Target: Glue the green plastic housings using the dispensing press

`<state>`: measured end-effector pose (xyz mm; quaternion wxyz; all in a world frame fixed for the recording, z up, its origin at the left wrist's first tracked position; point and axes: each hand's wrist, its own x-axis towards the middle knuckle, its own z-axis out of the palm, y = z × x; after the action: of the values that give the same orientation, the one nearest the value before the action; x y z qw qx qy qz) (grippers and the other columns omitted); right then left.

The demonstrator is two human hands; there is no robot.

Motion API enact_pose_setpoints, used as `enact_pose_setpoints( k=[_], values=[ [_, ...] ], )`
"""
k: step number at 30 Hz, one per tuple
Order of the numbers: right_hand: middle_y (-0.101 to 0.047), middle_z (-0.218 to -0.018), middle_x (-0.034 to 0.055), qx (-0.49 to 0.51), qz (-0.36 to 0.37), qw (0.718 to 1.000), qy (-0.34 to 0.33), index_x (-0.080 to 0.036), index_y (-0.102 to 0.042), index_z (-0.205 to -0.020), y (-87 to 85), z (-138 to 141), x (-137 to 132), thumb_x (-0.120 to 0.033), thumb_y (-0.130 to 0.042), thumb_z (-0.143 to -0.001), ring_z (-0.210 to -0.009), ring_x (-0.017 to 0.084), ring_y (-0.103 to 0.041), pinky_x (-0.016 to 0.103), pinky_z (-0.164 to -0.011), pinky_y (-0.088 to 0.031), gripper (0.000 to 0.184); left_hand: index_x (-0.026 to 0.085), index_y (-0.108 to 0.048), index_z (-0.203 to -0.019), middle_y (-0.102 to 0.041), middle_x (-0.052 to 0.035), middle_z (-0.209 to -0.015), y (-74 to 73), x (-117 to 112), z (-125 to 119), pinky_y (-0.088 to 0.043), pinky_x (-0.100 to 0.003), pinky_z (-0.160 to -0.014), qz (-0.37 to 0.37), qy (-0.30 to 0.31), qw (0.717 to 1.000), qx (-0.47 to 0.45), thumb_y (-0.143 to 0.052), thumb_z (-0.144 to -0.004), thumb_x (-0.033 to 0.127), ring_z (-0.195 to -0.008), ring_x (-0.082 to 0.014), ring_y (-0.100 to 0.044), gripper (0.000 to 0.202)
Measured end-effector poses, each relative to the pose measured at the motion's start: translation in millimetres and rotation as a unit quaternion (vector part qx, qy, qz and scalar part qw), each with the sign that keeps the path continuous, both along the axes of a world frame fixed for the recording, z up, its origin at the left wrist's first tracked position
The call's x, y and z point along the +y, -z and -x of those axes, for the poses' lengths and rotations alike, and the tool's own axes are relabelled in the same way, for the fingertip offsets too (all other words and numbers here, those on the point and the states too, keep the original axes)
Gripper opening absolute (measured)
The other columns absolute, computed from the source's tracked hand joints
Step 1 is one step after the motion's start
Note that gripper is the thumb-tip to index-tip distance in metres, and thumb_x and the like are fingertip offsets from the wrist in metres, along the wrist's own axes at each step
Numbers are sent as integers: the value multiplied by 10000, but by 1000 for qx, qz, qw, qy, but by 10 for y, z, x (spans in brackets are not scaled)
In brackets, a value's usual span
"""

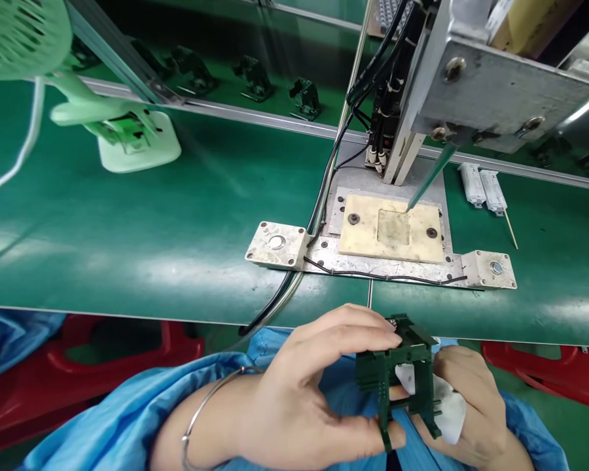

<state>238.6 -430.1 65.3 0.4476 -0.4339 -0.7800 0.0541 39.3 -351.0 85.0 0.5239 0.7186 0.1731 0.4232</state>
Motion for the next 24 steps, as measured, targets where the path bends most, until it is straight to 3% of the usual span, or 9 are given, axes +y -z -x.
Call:
enact_pose_setpoints(
  k=[6, 12, 14, 16, 18, 20, 24],
  values=[
    [-553, -622, 4, -6, 59, 997, -39, -185, -569, -827, 4, 2, -12, -29, -468, -854, -535, 170, -550, 301, -496, -384, 187, 233, -597, -1269, -701, -84, -1059, 19, -6, -29, -586, -327, -904, -5, -25, 1000, 13, -899, -642, 175, -976, -232, -687, 698],
    [-543, -623, 0, -8, 43, 999, -2, -188, -587, -889, 98, -55, 78, -82, -521, -885, -529, 170, -575, 294, -482, -415, 126, 214, -594, -1268, -693, -86, -1074, 73, -38, -56, -585, -317, -919, -12, -26, 1000, 7, -889, -668, 174, -1013, -231, -679, 670],
    [-569, -659, 14, -36, 35, 998, 32, -193, -590, -890, 138, -152, 48, -146, -539, -930, -517, 163, -574, 290, -463, -424, 80, 205, -593, -1258, -689, -88, -1072, 57, -31, -49, -583, -310, -919, -28, -43, 998, 20, -877, -682, 162, -1018, -227, -675, 644],
    [-610, -742, 35, -76, 10, 990, 118, -204, -613, -940, 144, -268, -43, -204, -620, -920, -551, 171, -595, 299, -483, -465, 21, 200, -592, -1249, -686, -93, -1071, 31, -11, -35, -578, -311, -921, -53, -70, 995, 41, -868, -700, 171, -1026, -227, -667, 615],
    [-637, -853, 59, -111, -11, 969, 220, -228, -641, -993, 89, -344, -163, -261, -719, -865, -640, 205, -627, 328, -548, -518, 154, 203, -584, -1253, -688, -88, -1062, 13, 15, -24, -572, -311, -918, -74, -90, 992, 58, -855, -722, 184, -1021, -221, -661, 597],
    [-638, -875, 62, -125, 2, 958, 257, -254, -660, -1010, -22, -321, -239, -326, -737, -850, -679, 231, -629, 358, -588, -535, 192, 206, -576, -1259, -692, -80, -1053, 14, 35, -28, -566, -308, -916, -86, -101, 988, 74, -835, -739, 168, -1011, -212, -653, 582],
    [-599, -665, 32, -176, 35, 978, 102, -190, -674, -993, -208, -37, -138, -268, -626, -922, -533, 200, -587, 333, -479, -474, 116, 197, -564, -1263, -690, -91, -1068, 64, 41, -54, -558, -308, -924, -117, -89, 983, 107, -767, -784, 139, -1033, -213, -640, 523]
  ],
)
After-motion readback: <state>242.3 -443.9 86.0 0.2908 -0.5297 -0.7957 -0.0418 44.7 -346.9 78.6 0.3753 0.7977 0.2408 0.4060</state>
